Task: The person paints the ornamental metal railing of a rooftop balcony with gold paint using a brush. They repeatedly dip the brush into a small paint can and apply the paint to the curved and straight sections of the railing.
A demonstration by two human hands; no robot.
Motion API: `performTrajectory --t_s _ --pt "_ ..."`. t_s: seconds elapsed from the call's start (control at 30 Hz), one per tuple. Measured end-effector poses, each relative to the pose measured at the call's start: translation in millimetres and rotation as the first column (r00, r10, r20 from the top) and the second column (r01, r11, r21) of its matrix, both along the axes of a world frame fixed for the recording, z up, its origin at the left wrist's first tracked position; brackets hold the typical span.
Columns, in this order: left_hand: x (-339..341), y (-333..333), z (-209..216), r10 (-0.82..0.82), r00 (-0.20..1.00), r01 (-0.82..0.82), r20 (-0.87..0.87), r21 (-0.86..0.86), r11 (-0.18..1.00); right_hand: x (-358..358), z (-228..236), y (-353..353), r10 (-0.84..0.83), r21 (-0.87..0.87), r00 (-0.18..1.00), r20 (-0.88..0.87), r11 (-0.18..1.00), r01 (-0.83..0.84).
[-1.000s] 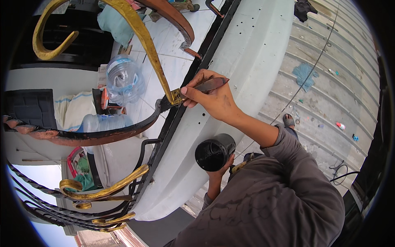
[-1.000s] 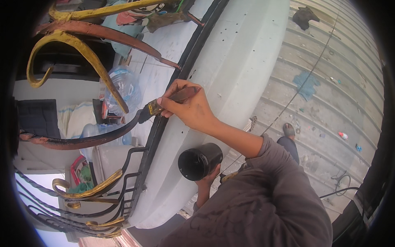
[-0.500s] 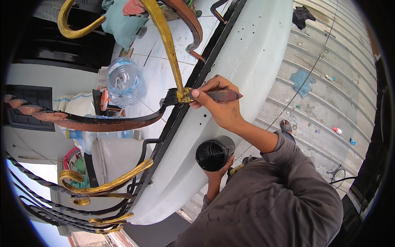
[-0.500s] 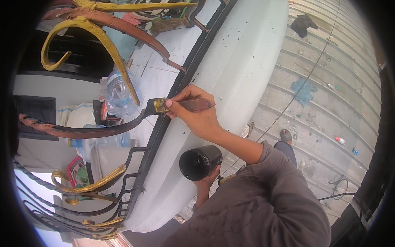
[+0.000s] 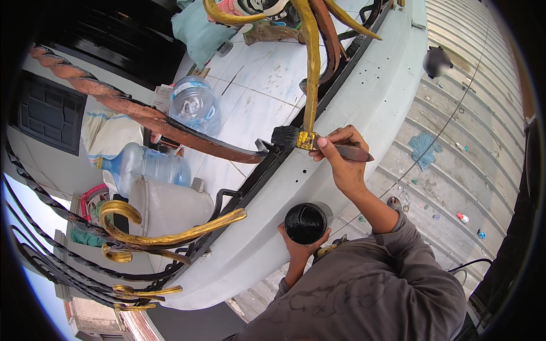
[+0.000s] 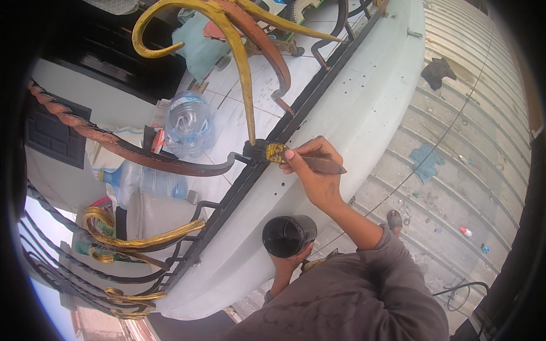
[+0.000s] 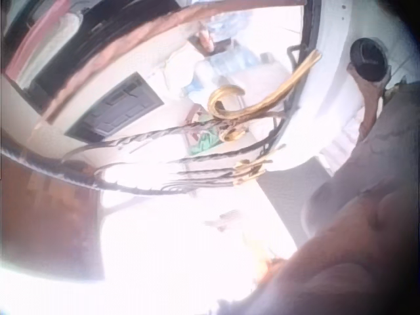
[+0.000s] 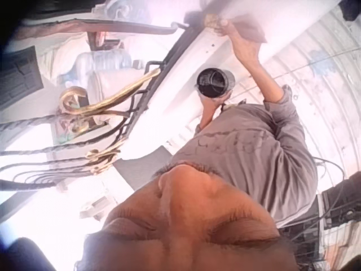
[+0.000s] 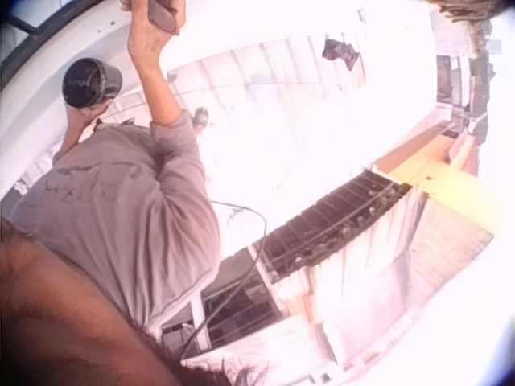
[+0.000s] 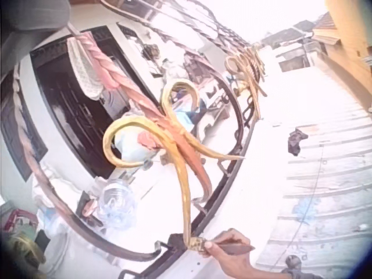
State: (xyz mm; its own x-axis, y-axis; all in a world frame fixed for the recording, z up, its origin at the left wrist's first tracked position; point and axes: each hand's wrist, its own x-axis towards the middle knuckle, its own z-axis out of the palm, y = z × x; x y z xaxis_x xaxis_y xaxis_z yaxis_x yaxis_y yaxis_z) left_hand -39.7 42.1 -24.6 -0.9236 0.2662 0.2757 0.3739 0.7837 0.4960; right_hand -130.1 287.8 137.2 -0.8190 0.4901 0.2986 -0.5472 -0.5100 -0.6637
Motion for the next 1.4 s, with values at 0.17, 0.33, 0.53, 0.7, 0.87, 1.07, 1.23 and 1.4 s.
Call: performTrajectory --t_s 0.17,0.33,0.53,0.7,0.87,1.07,1.23,1.4 --pt "5 6 11 0.050 0.999 -0.051 0.016 0.061 0.997 -9 -5 -3 0.151 0.208 0.988 0.043 0.965 -0.157" --pt "1 16 33 0.019 1.000 -0.018 -0.005 0.085 0.996 -4 1 3 -0.206 0.082 0.978 -0.022 0.975 0.207" --pt "1 20 46 -0.024 0.998 0.029 -0.063 0.091 0.995 -1 -14 12 0.128 0.356 0.991 -0.027 0.928 -0.110" --pt "-1 21 52 -0.041 0.989 0.060 -0.140 0.136 0.989 -15 -7 7 -0.349 0.114 0.936 0.049 0.933 0.341" --pt "-1 20 53 -0.022 0.999 0.025 -0.028 0.112 0.993 28 -7 6 -0.183 0.471 0.951 -0.248 0.836 0.283" --pt "-3 17 52 -0.082 0.996 0.088 -0.046 0.140 0.986 18 14 -13 -0.246 0.638 0.670 -0.700 0.205 0.742" --pt "-4 18 59 -0.077 0.997 0.079 -0.019 0.162 0.984 12 45 -19 -0.156 0.754 0.744 -0.650 -0.007 0.657" --pt "-4 21 59 -0.084 0.990 0.105 -0.109 0.206 0.973 22 58 -7 0.010 0.699 0.705 -0.709 -0.121 0.705"
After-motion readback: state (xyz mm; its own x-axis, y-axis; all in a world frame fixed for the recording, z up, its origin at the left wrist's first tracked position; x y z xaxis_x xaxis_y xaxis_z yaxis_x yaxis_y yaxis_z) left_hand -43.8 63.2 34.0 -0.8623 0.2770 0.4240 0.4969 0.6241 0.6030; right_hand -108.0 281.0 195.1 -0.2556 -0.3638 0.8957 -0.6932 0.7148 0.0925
